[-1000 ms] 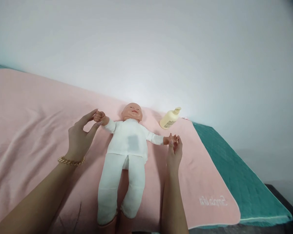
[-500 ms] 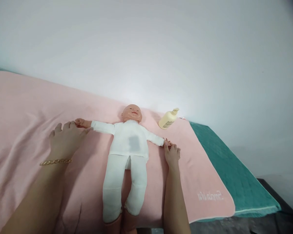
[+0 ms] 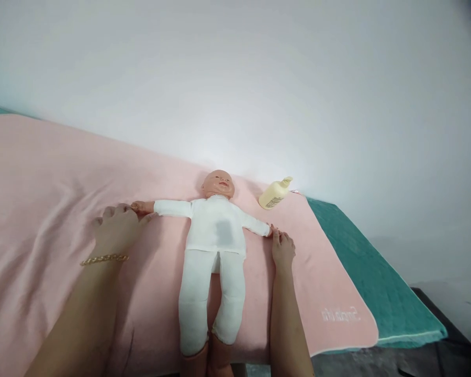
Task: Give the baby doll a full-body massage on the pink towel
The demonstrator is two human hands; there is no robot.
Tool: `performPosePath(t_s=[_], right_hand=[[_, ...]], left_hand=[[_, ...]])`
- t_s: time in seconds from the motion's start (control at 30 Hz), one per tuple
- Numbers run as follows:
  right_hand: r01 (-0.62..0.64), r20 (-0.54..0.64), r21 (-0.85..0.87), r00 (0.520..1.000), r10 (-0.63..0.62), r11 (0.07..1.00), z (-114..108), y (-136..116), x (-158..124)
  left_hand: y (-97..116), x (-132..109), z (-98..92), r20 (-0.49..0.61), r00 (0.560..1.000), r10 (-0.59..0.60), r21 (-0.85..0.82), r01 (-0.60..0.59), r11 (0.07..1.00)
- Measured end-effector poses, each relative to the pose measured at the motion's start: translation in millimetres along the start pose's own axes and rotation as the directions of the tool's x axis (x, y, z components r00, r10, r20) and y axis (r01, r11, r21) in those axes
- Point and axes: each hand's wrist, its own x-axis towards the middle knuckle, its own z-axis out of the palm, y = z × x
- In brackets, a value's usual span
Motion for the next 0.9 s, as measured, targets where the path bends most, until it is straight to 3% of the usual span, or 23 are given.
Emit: performPosePath(t_s=[0.1,0.53,0.9], right_hand=[[0.012,-0.02,0.03,1.0,-0.011,0.999,-1,0,0],[0.009,-0.033,0.268,0.999,-0.001,0.963,-1,6,3],[-0.032,-0.023,0.29,0.999,0.04,0.956,-2,8,2]], left_hand=[[2,0,1.4,0.011,0.999,-0.035,0.06,0.034,0.998],[-4,2,24.9,-0.174,0.983,0.06,0.144,-0.034,0.989],[4,0,30.3,-0.202,0.979,0.014,0.043,-0.006,0.999]])
